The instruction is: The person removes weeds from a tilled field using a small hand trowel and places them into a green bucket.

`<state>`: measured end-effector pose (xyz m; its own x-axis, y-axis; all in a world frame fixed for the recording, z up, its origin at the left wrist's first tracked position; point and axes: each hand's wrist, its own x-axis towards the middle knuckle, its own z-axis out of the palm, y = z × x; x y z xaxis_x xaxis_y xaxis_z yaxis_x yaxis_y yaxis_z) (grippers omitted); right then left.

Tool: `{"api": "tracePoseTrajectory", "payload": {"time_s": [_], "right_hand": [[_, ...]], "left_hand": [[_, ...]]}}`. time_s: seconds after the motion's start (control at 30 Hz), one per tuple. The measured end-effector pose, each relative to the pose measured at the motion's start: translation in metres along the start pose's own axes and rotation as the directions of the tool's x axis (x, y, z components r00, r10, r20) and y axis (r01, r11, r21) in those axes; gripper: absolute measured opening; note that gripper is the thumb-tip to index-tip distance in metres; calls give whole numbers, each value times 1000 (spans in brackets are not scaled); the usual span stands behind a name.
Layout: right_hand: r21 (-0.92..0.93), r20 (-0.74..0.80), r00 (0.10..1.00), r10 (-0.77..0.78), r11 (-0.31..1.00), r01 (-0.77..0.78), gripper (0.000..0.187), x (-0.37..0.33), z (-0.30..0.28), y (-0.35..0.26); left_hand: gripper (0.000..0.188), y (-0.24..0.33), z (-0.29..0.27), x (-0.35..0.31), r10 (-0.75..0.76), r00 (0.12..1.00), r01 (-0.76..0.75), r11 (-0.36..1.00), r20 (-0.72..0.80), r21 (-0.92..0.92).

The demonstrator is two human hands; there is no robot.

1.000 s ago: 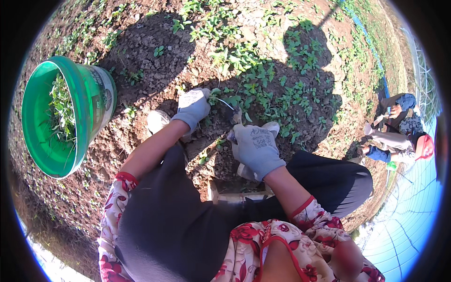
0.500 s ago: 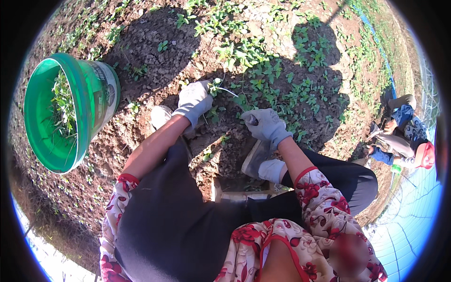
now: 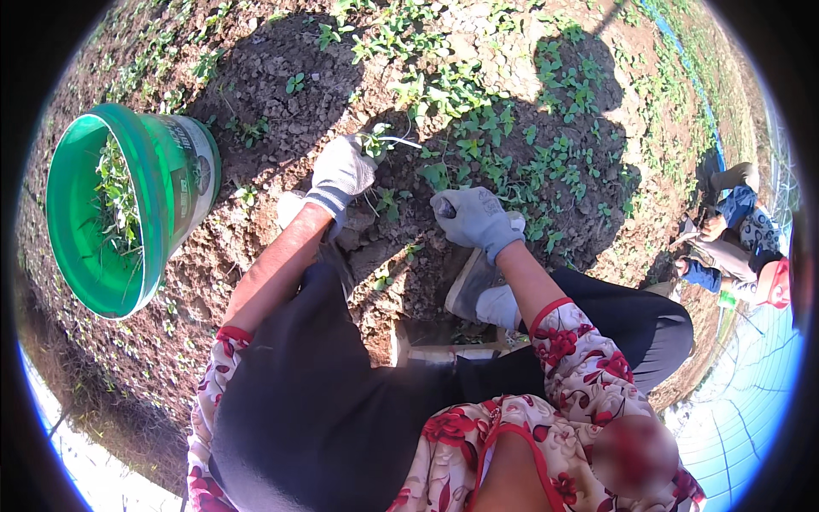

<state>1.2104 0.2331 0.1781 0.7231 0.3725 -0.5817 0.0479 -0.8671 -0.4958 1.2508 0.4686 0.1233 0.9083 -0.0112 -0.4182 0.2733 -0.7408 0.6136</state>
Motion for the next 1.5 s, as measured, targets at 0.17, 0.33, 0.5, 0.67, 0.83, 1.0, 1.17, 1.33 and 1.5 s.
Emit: {"api": "tracePoseTrajectory", "payload": {"time_s": [0.17,0.33,0.5,0.67,0.83,1.0,1.17,1.33,1.5], "right_hand": [[-48,11,993,114,992,-113,20,-35,-27,-35],[-53,-8,964,266,963,-266,20,-80,-61,-60],[37,123,955,270,960,-276,24,-80,-59,-76],[102,84,927,364,923,-372,26,-55,-31,-74],[222,18,933,359,909,-353,26,-27,25,-64],[336,-131,951,279,915,-222,26,-37,51,-44],[406,-54,968,246,891,-204,26,-44,53,-30],[57,309,925,220,967,-249,30,-24,-50,-55],[-312,480,856,191,949,-37,34,-44,-163,-71]], "left_hand": [[40,-2,-27,-1,66,998,-68,959,-15,-276],[71,52,-32,-26,0,929,-106,958,370,266],[37,29,7,-43,133,853,-355,857,505,374],[20,17,21,-41,237,845,-443,811,479,381],[15,-3,33,-39,344,869,-432,878,354,206],[21,16,7,-42,130,892,-256,935,433,246],[27,9,-31,-24,180,898,-131,980,402,-147],[35,10,-48,-17,196,975,-200,979,104,35],[61,40,-51,-22,152,974,-213,867,168,450]]}}
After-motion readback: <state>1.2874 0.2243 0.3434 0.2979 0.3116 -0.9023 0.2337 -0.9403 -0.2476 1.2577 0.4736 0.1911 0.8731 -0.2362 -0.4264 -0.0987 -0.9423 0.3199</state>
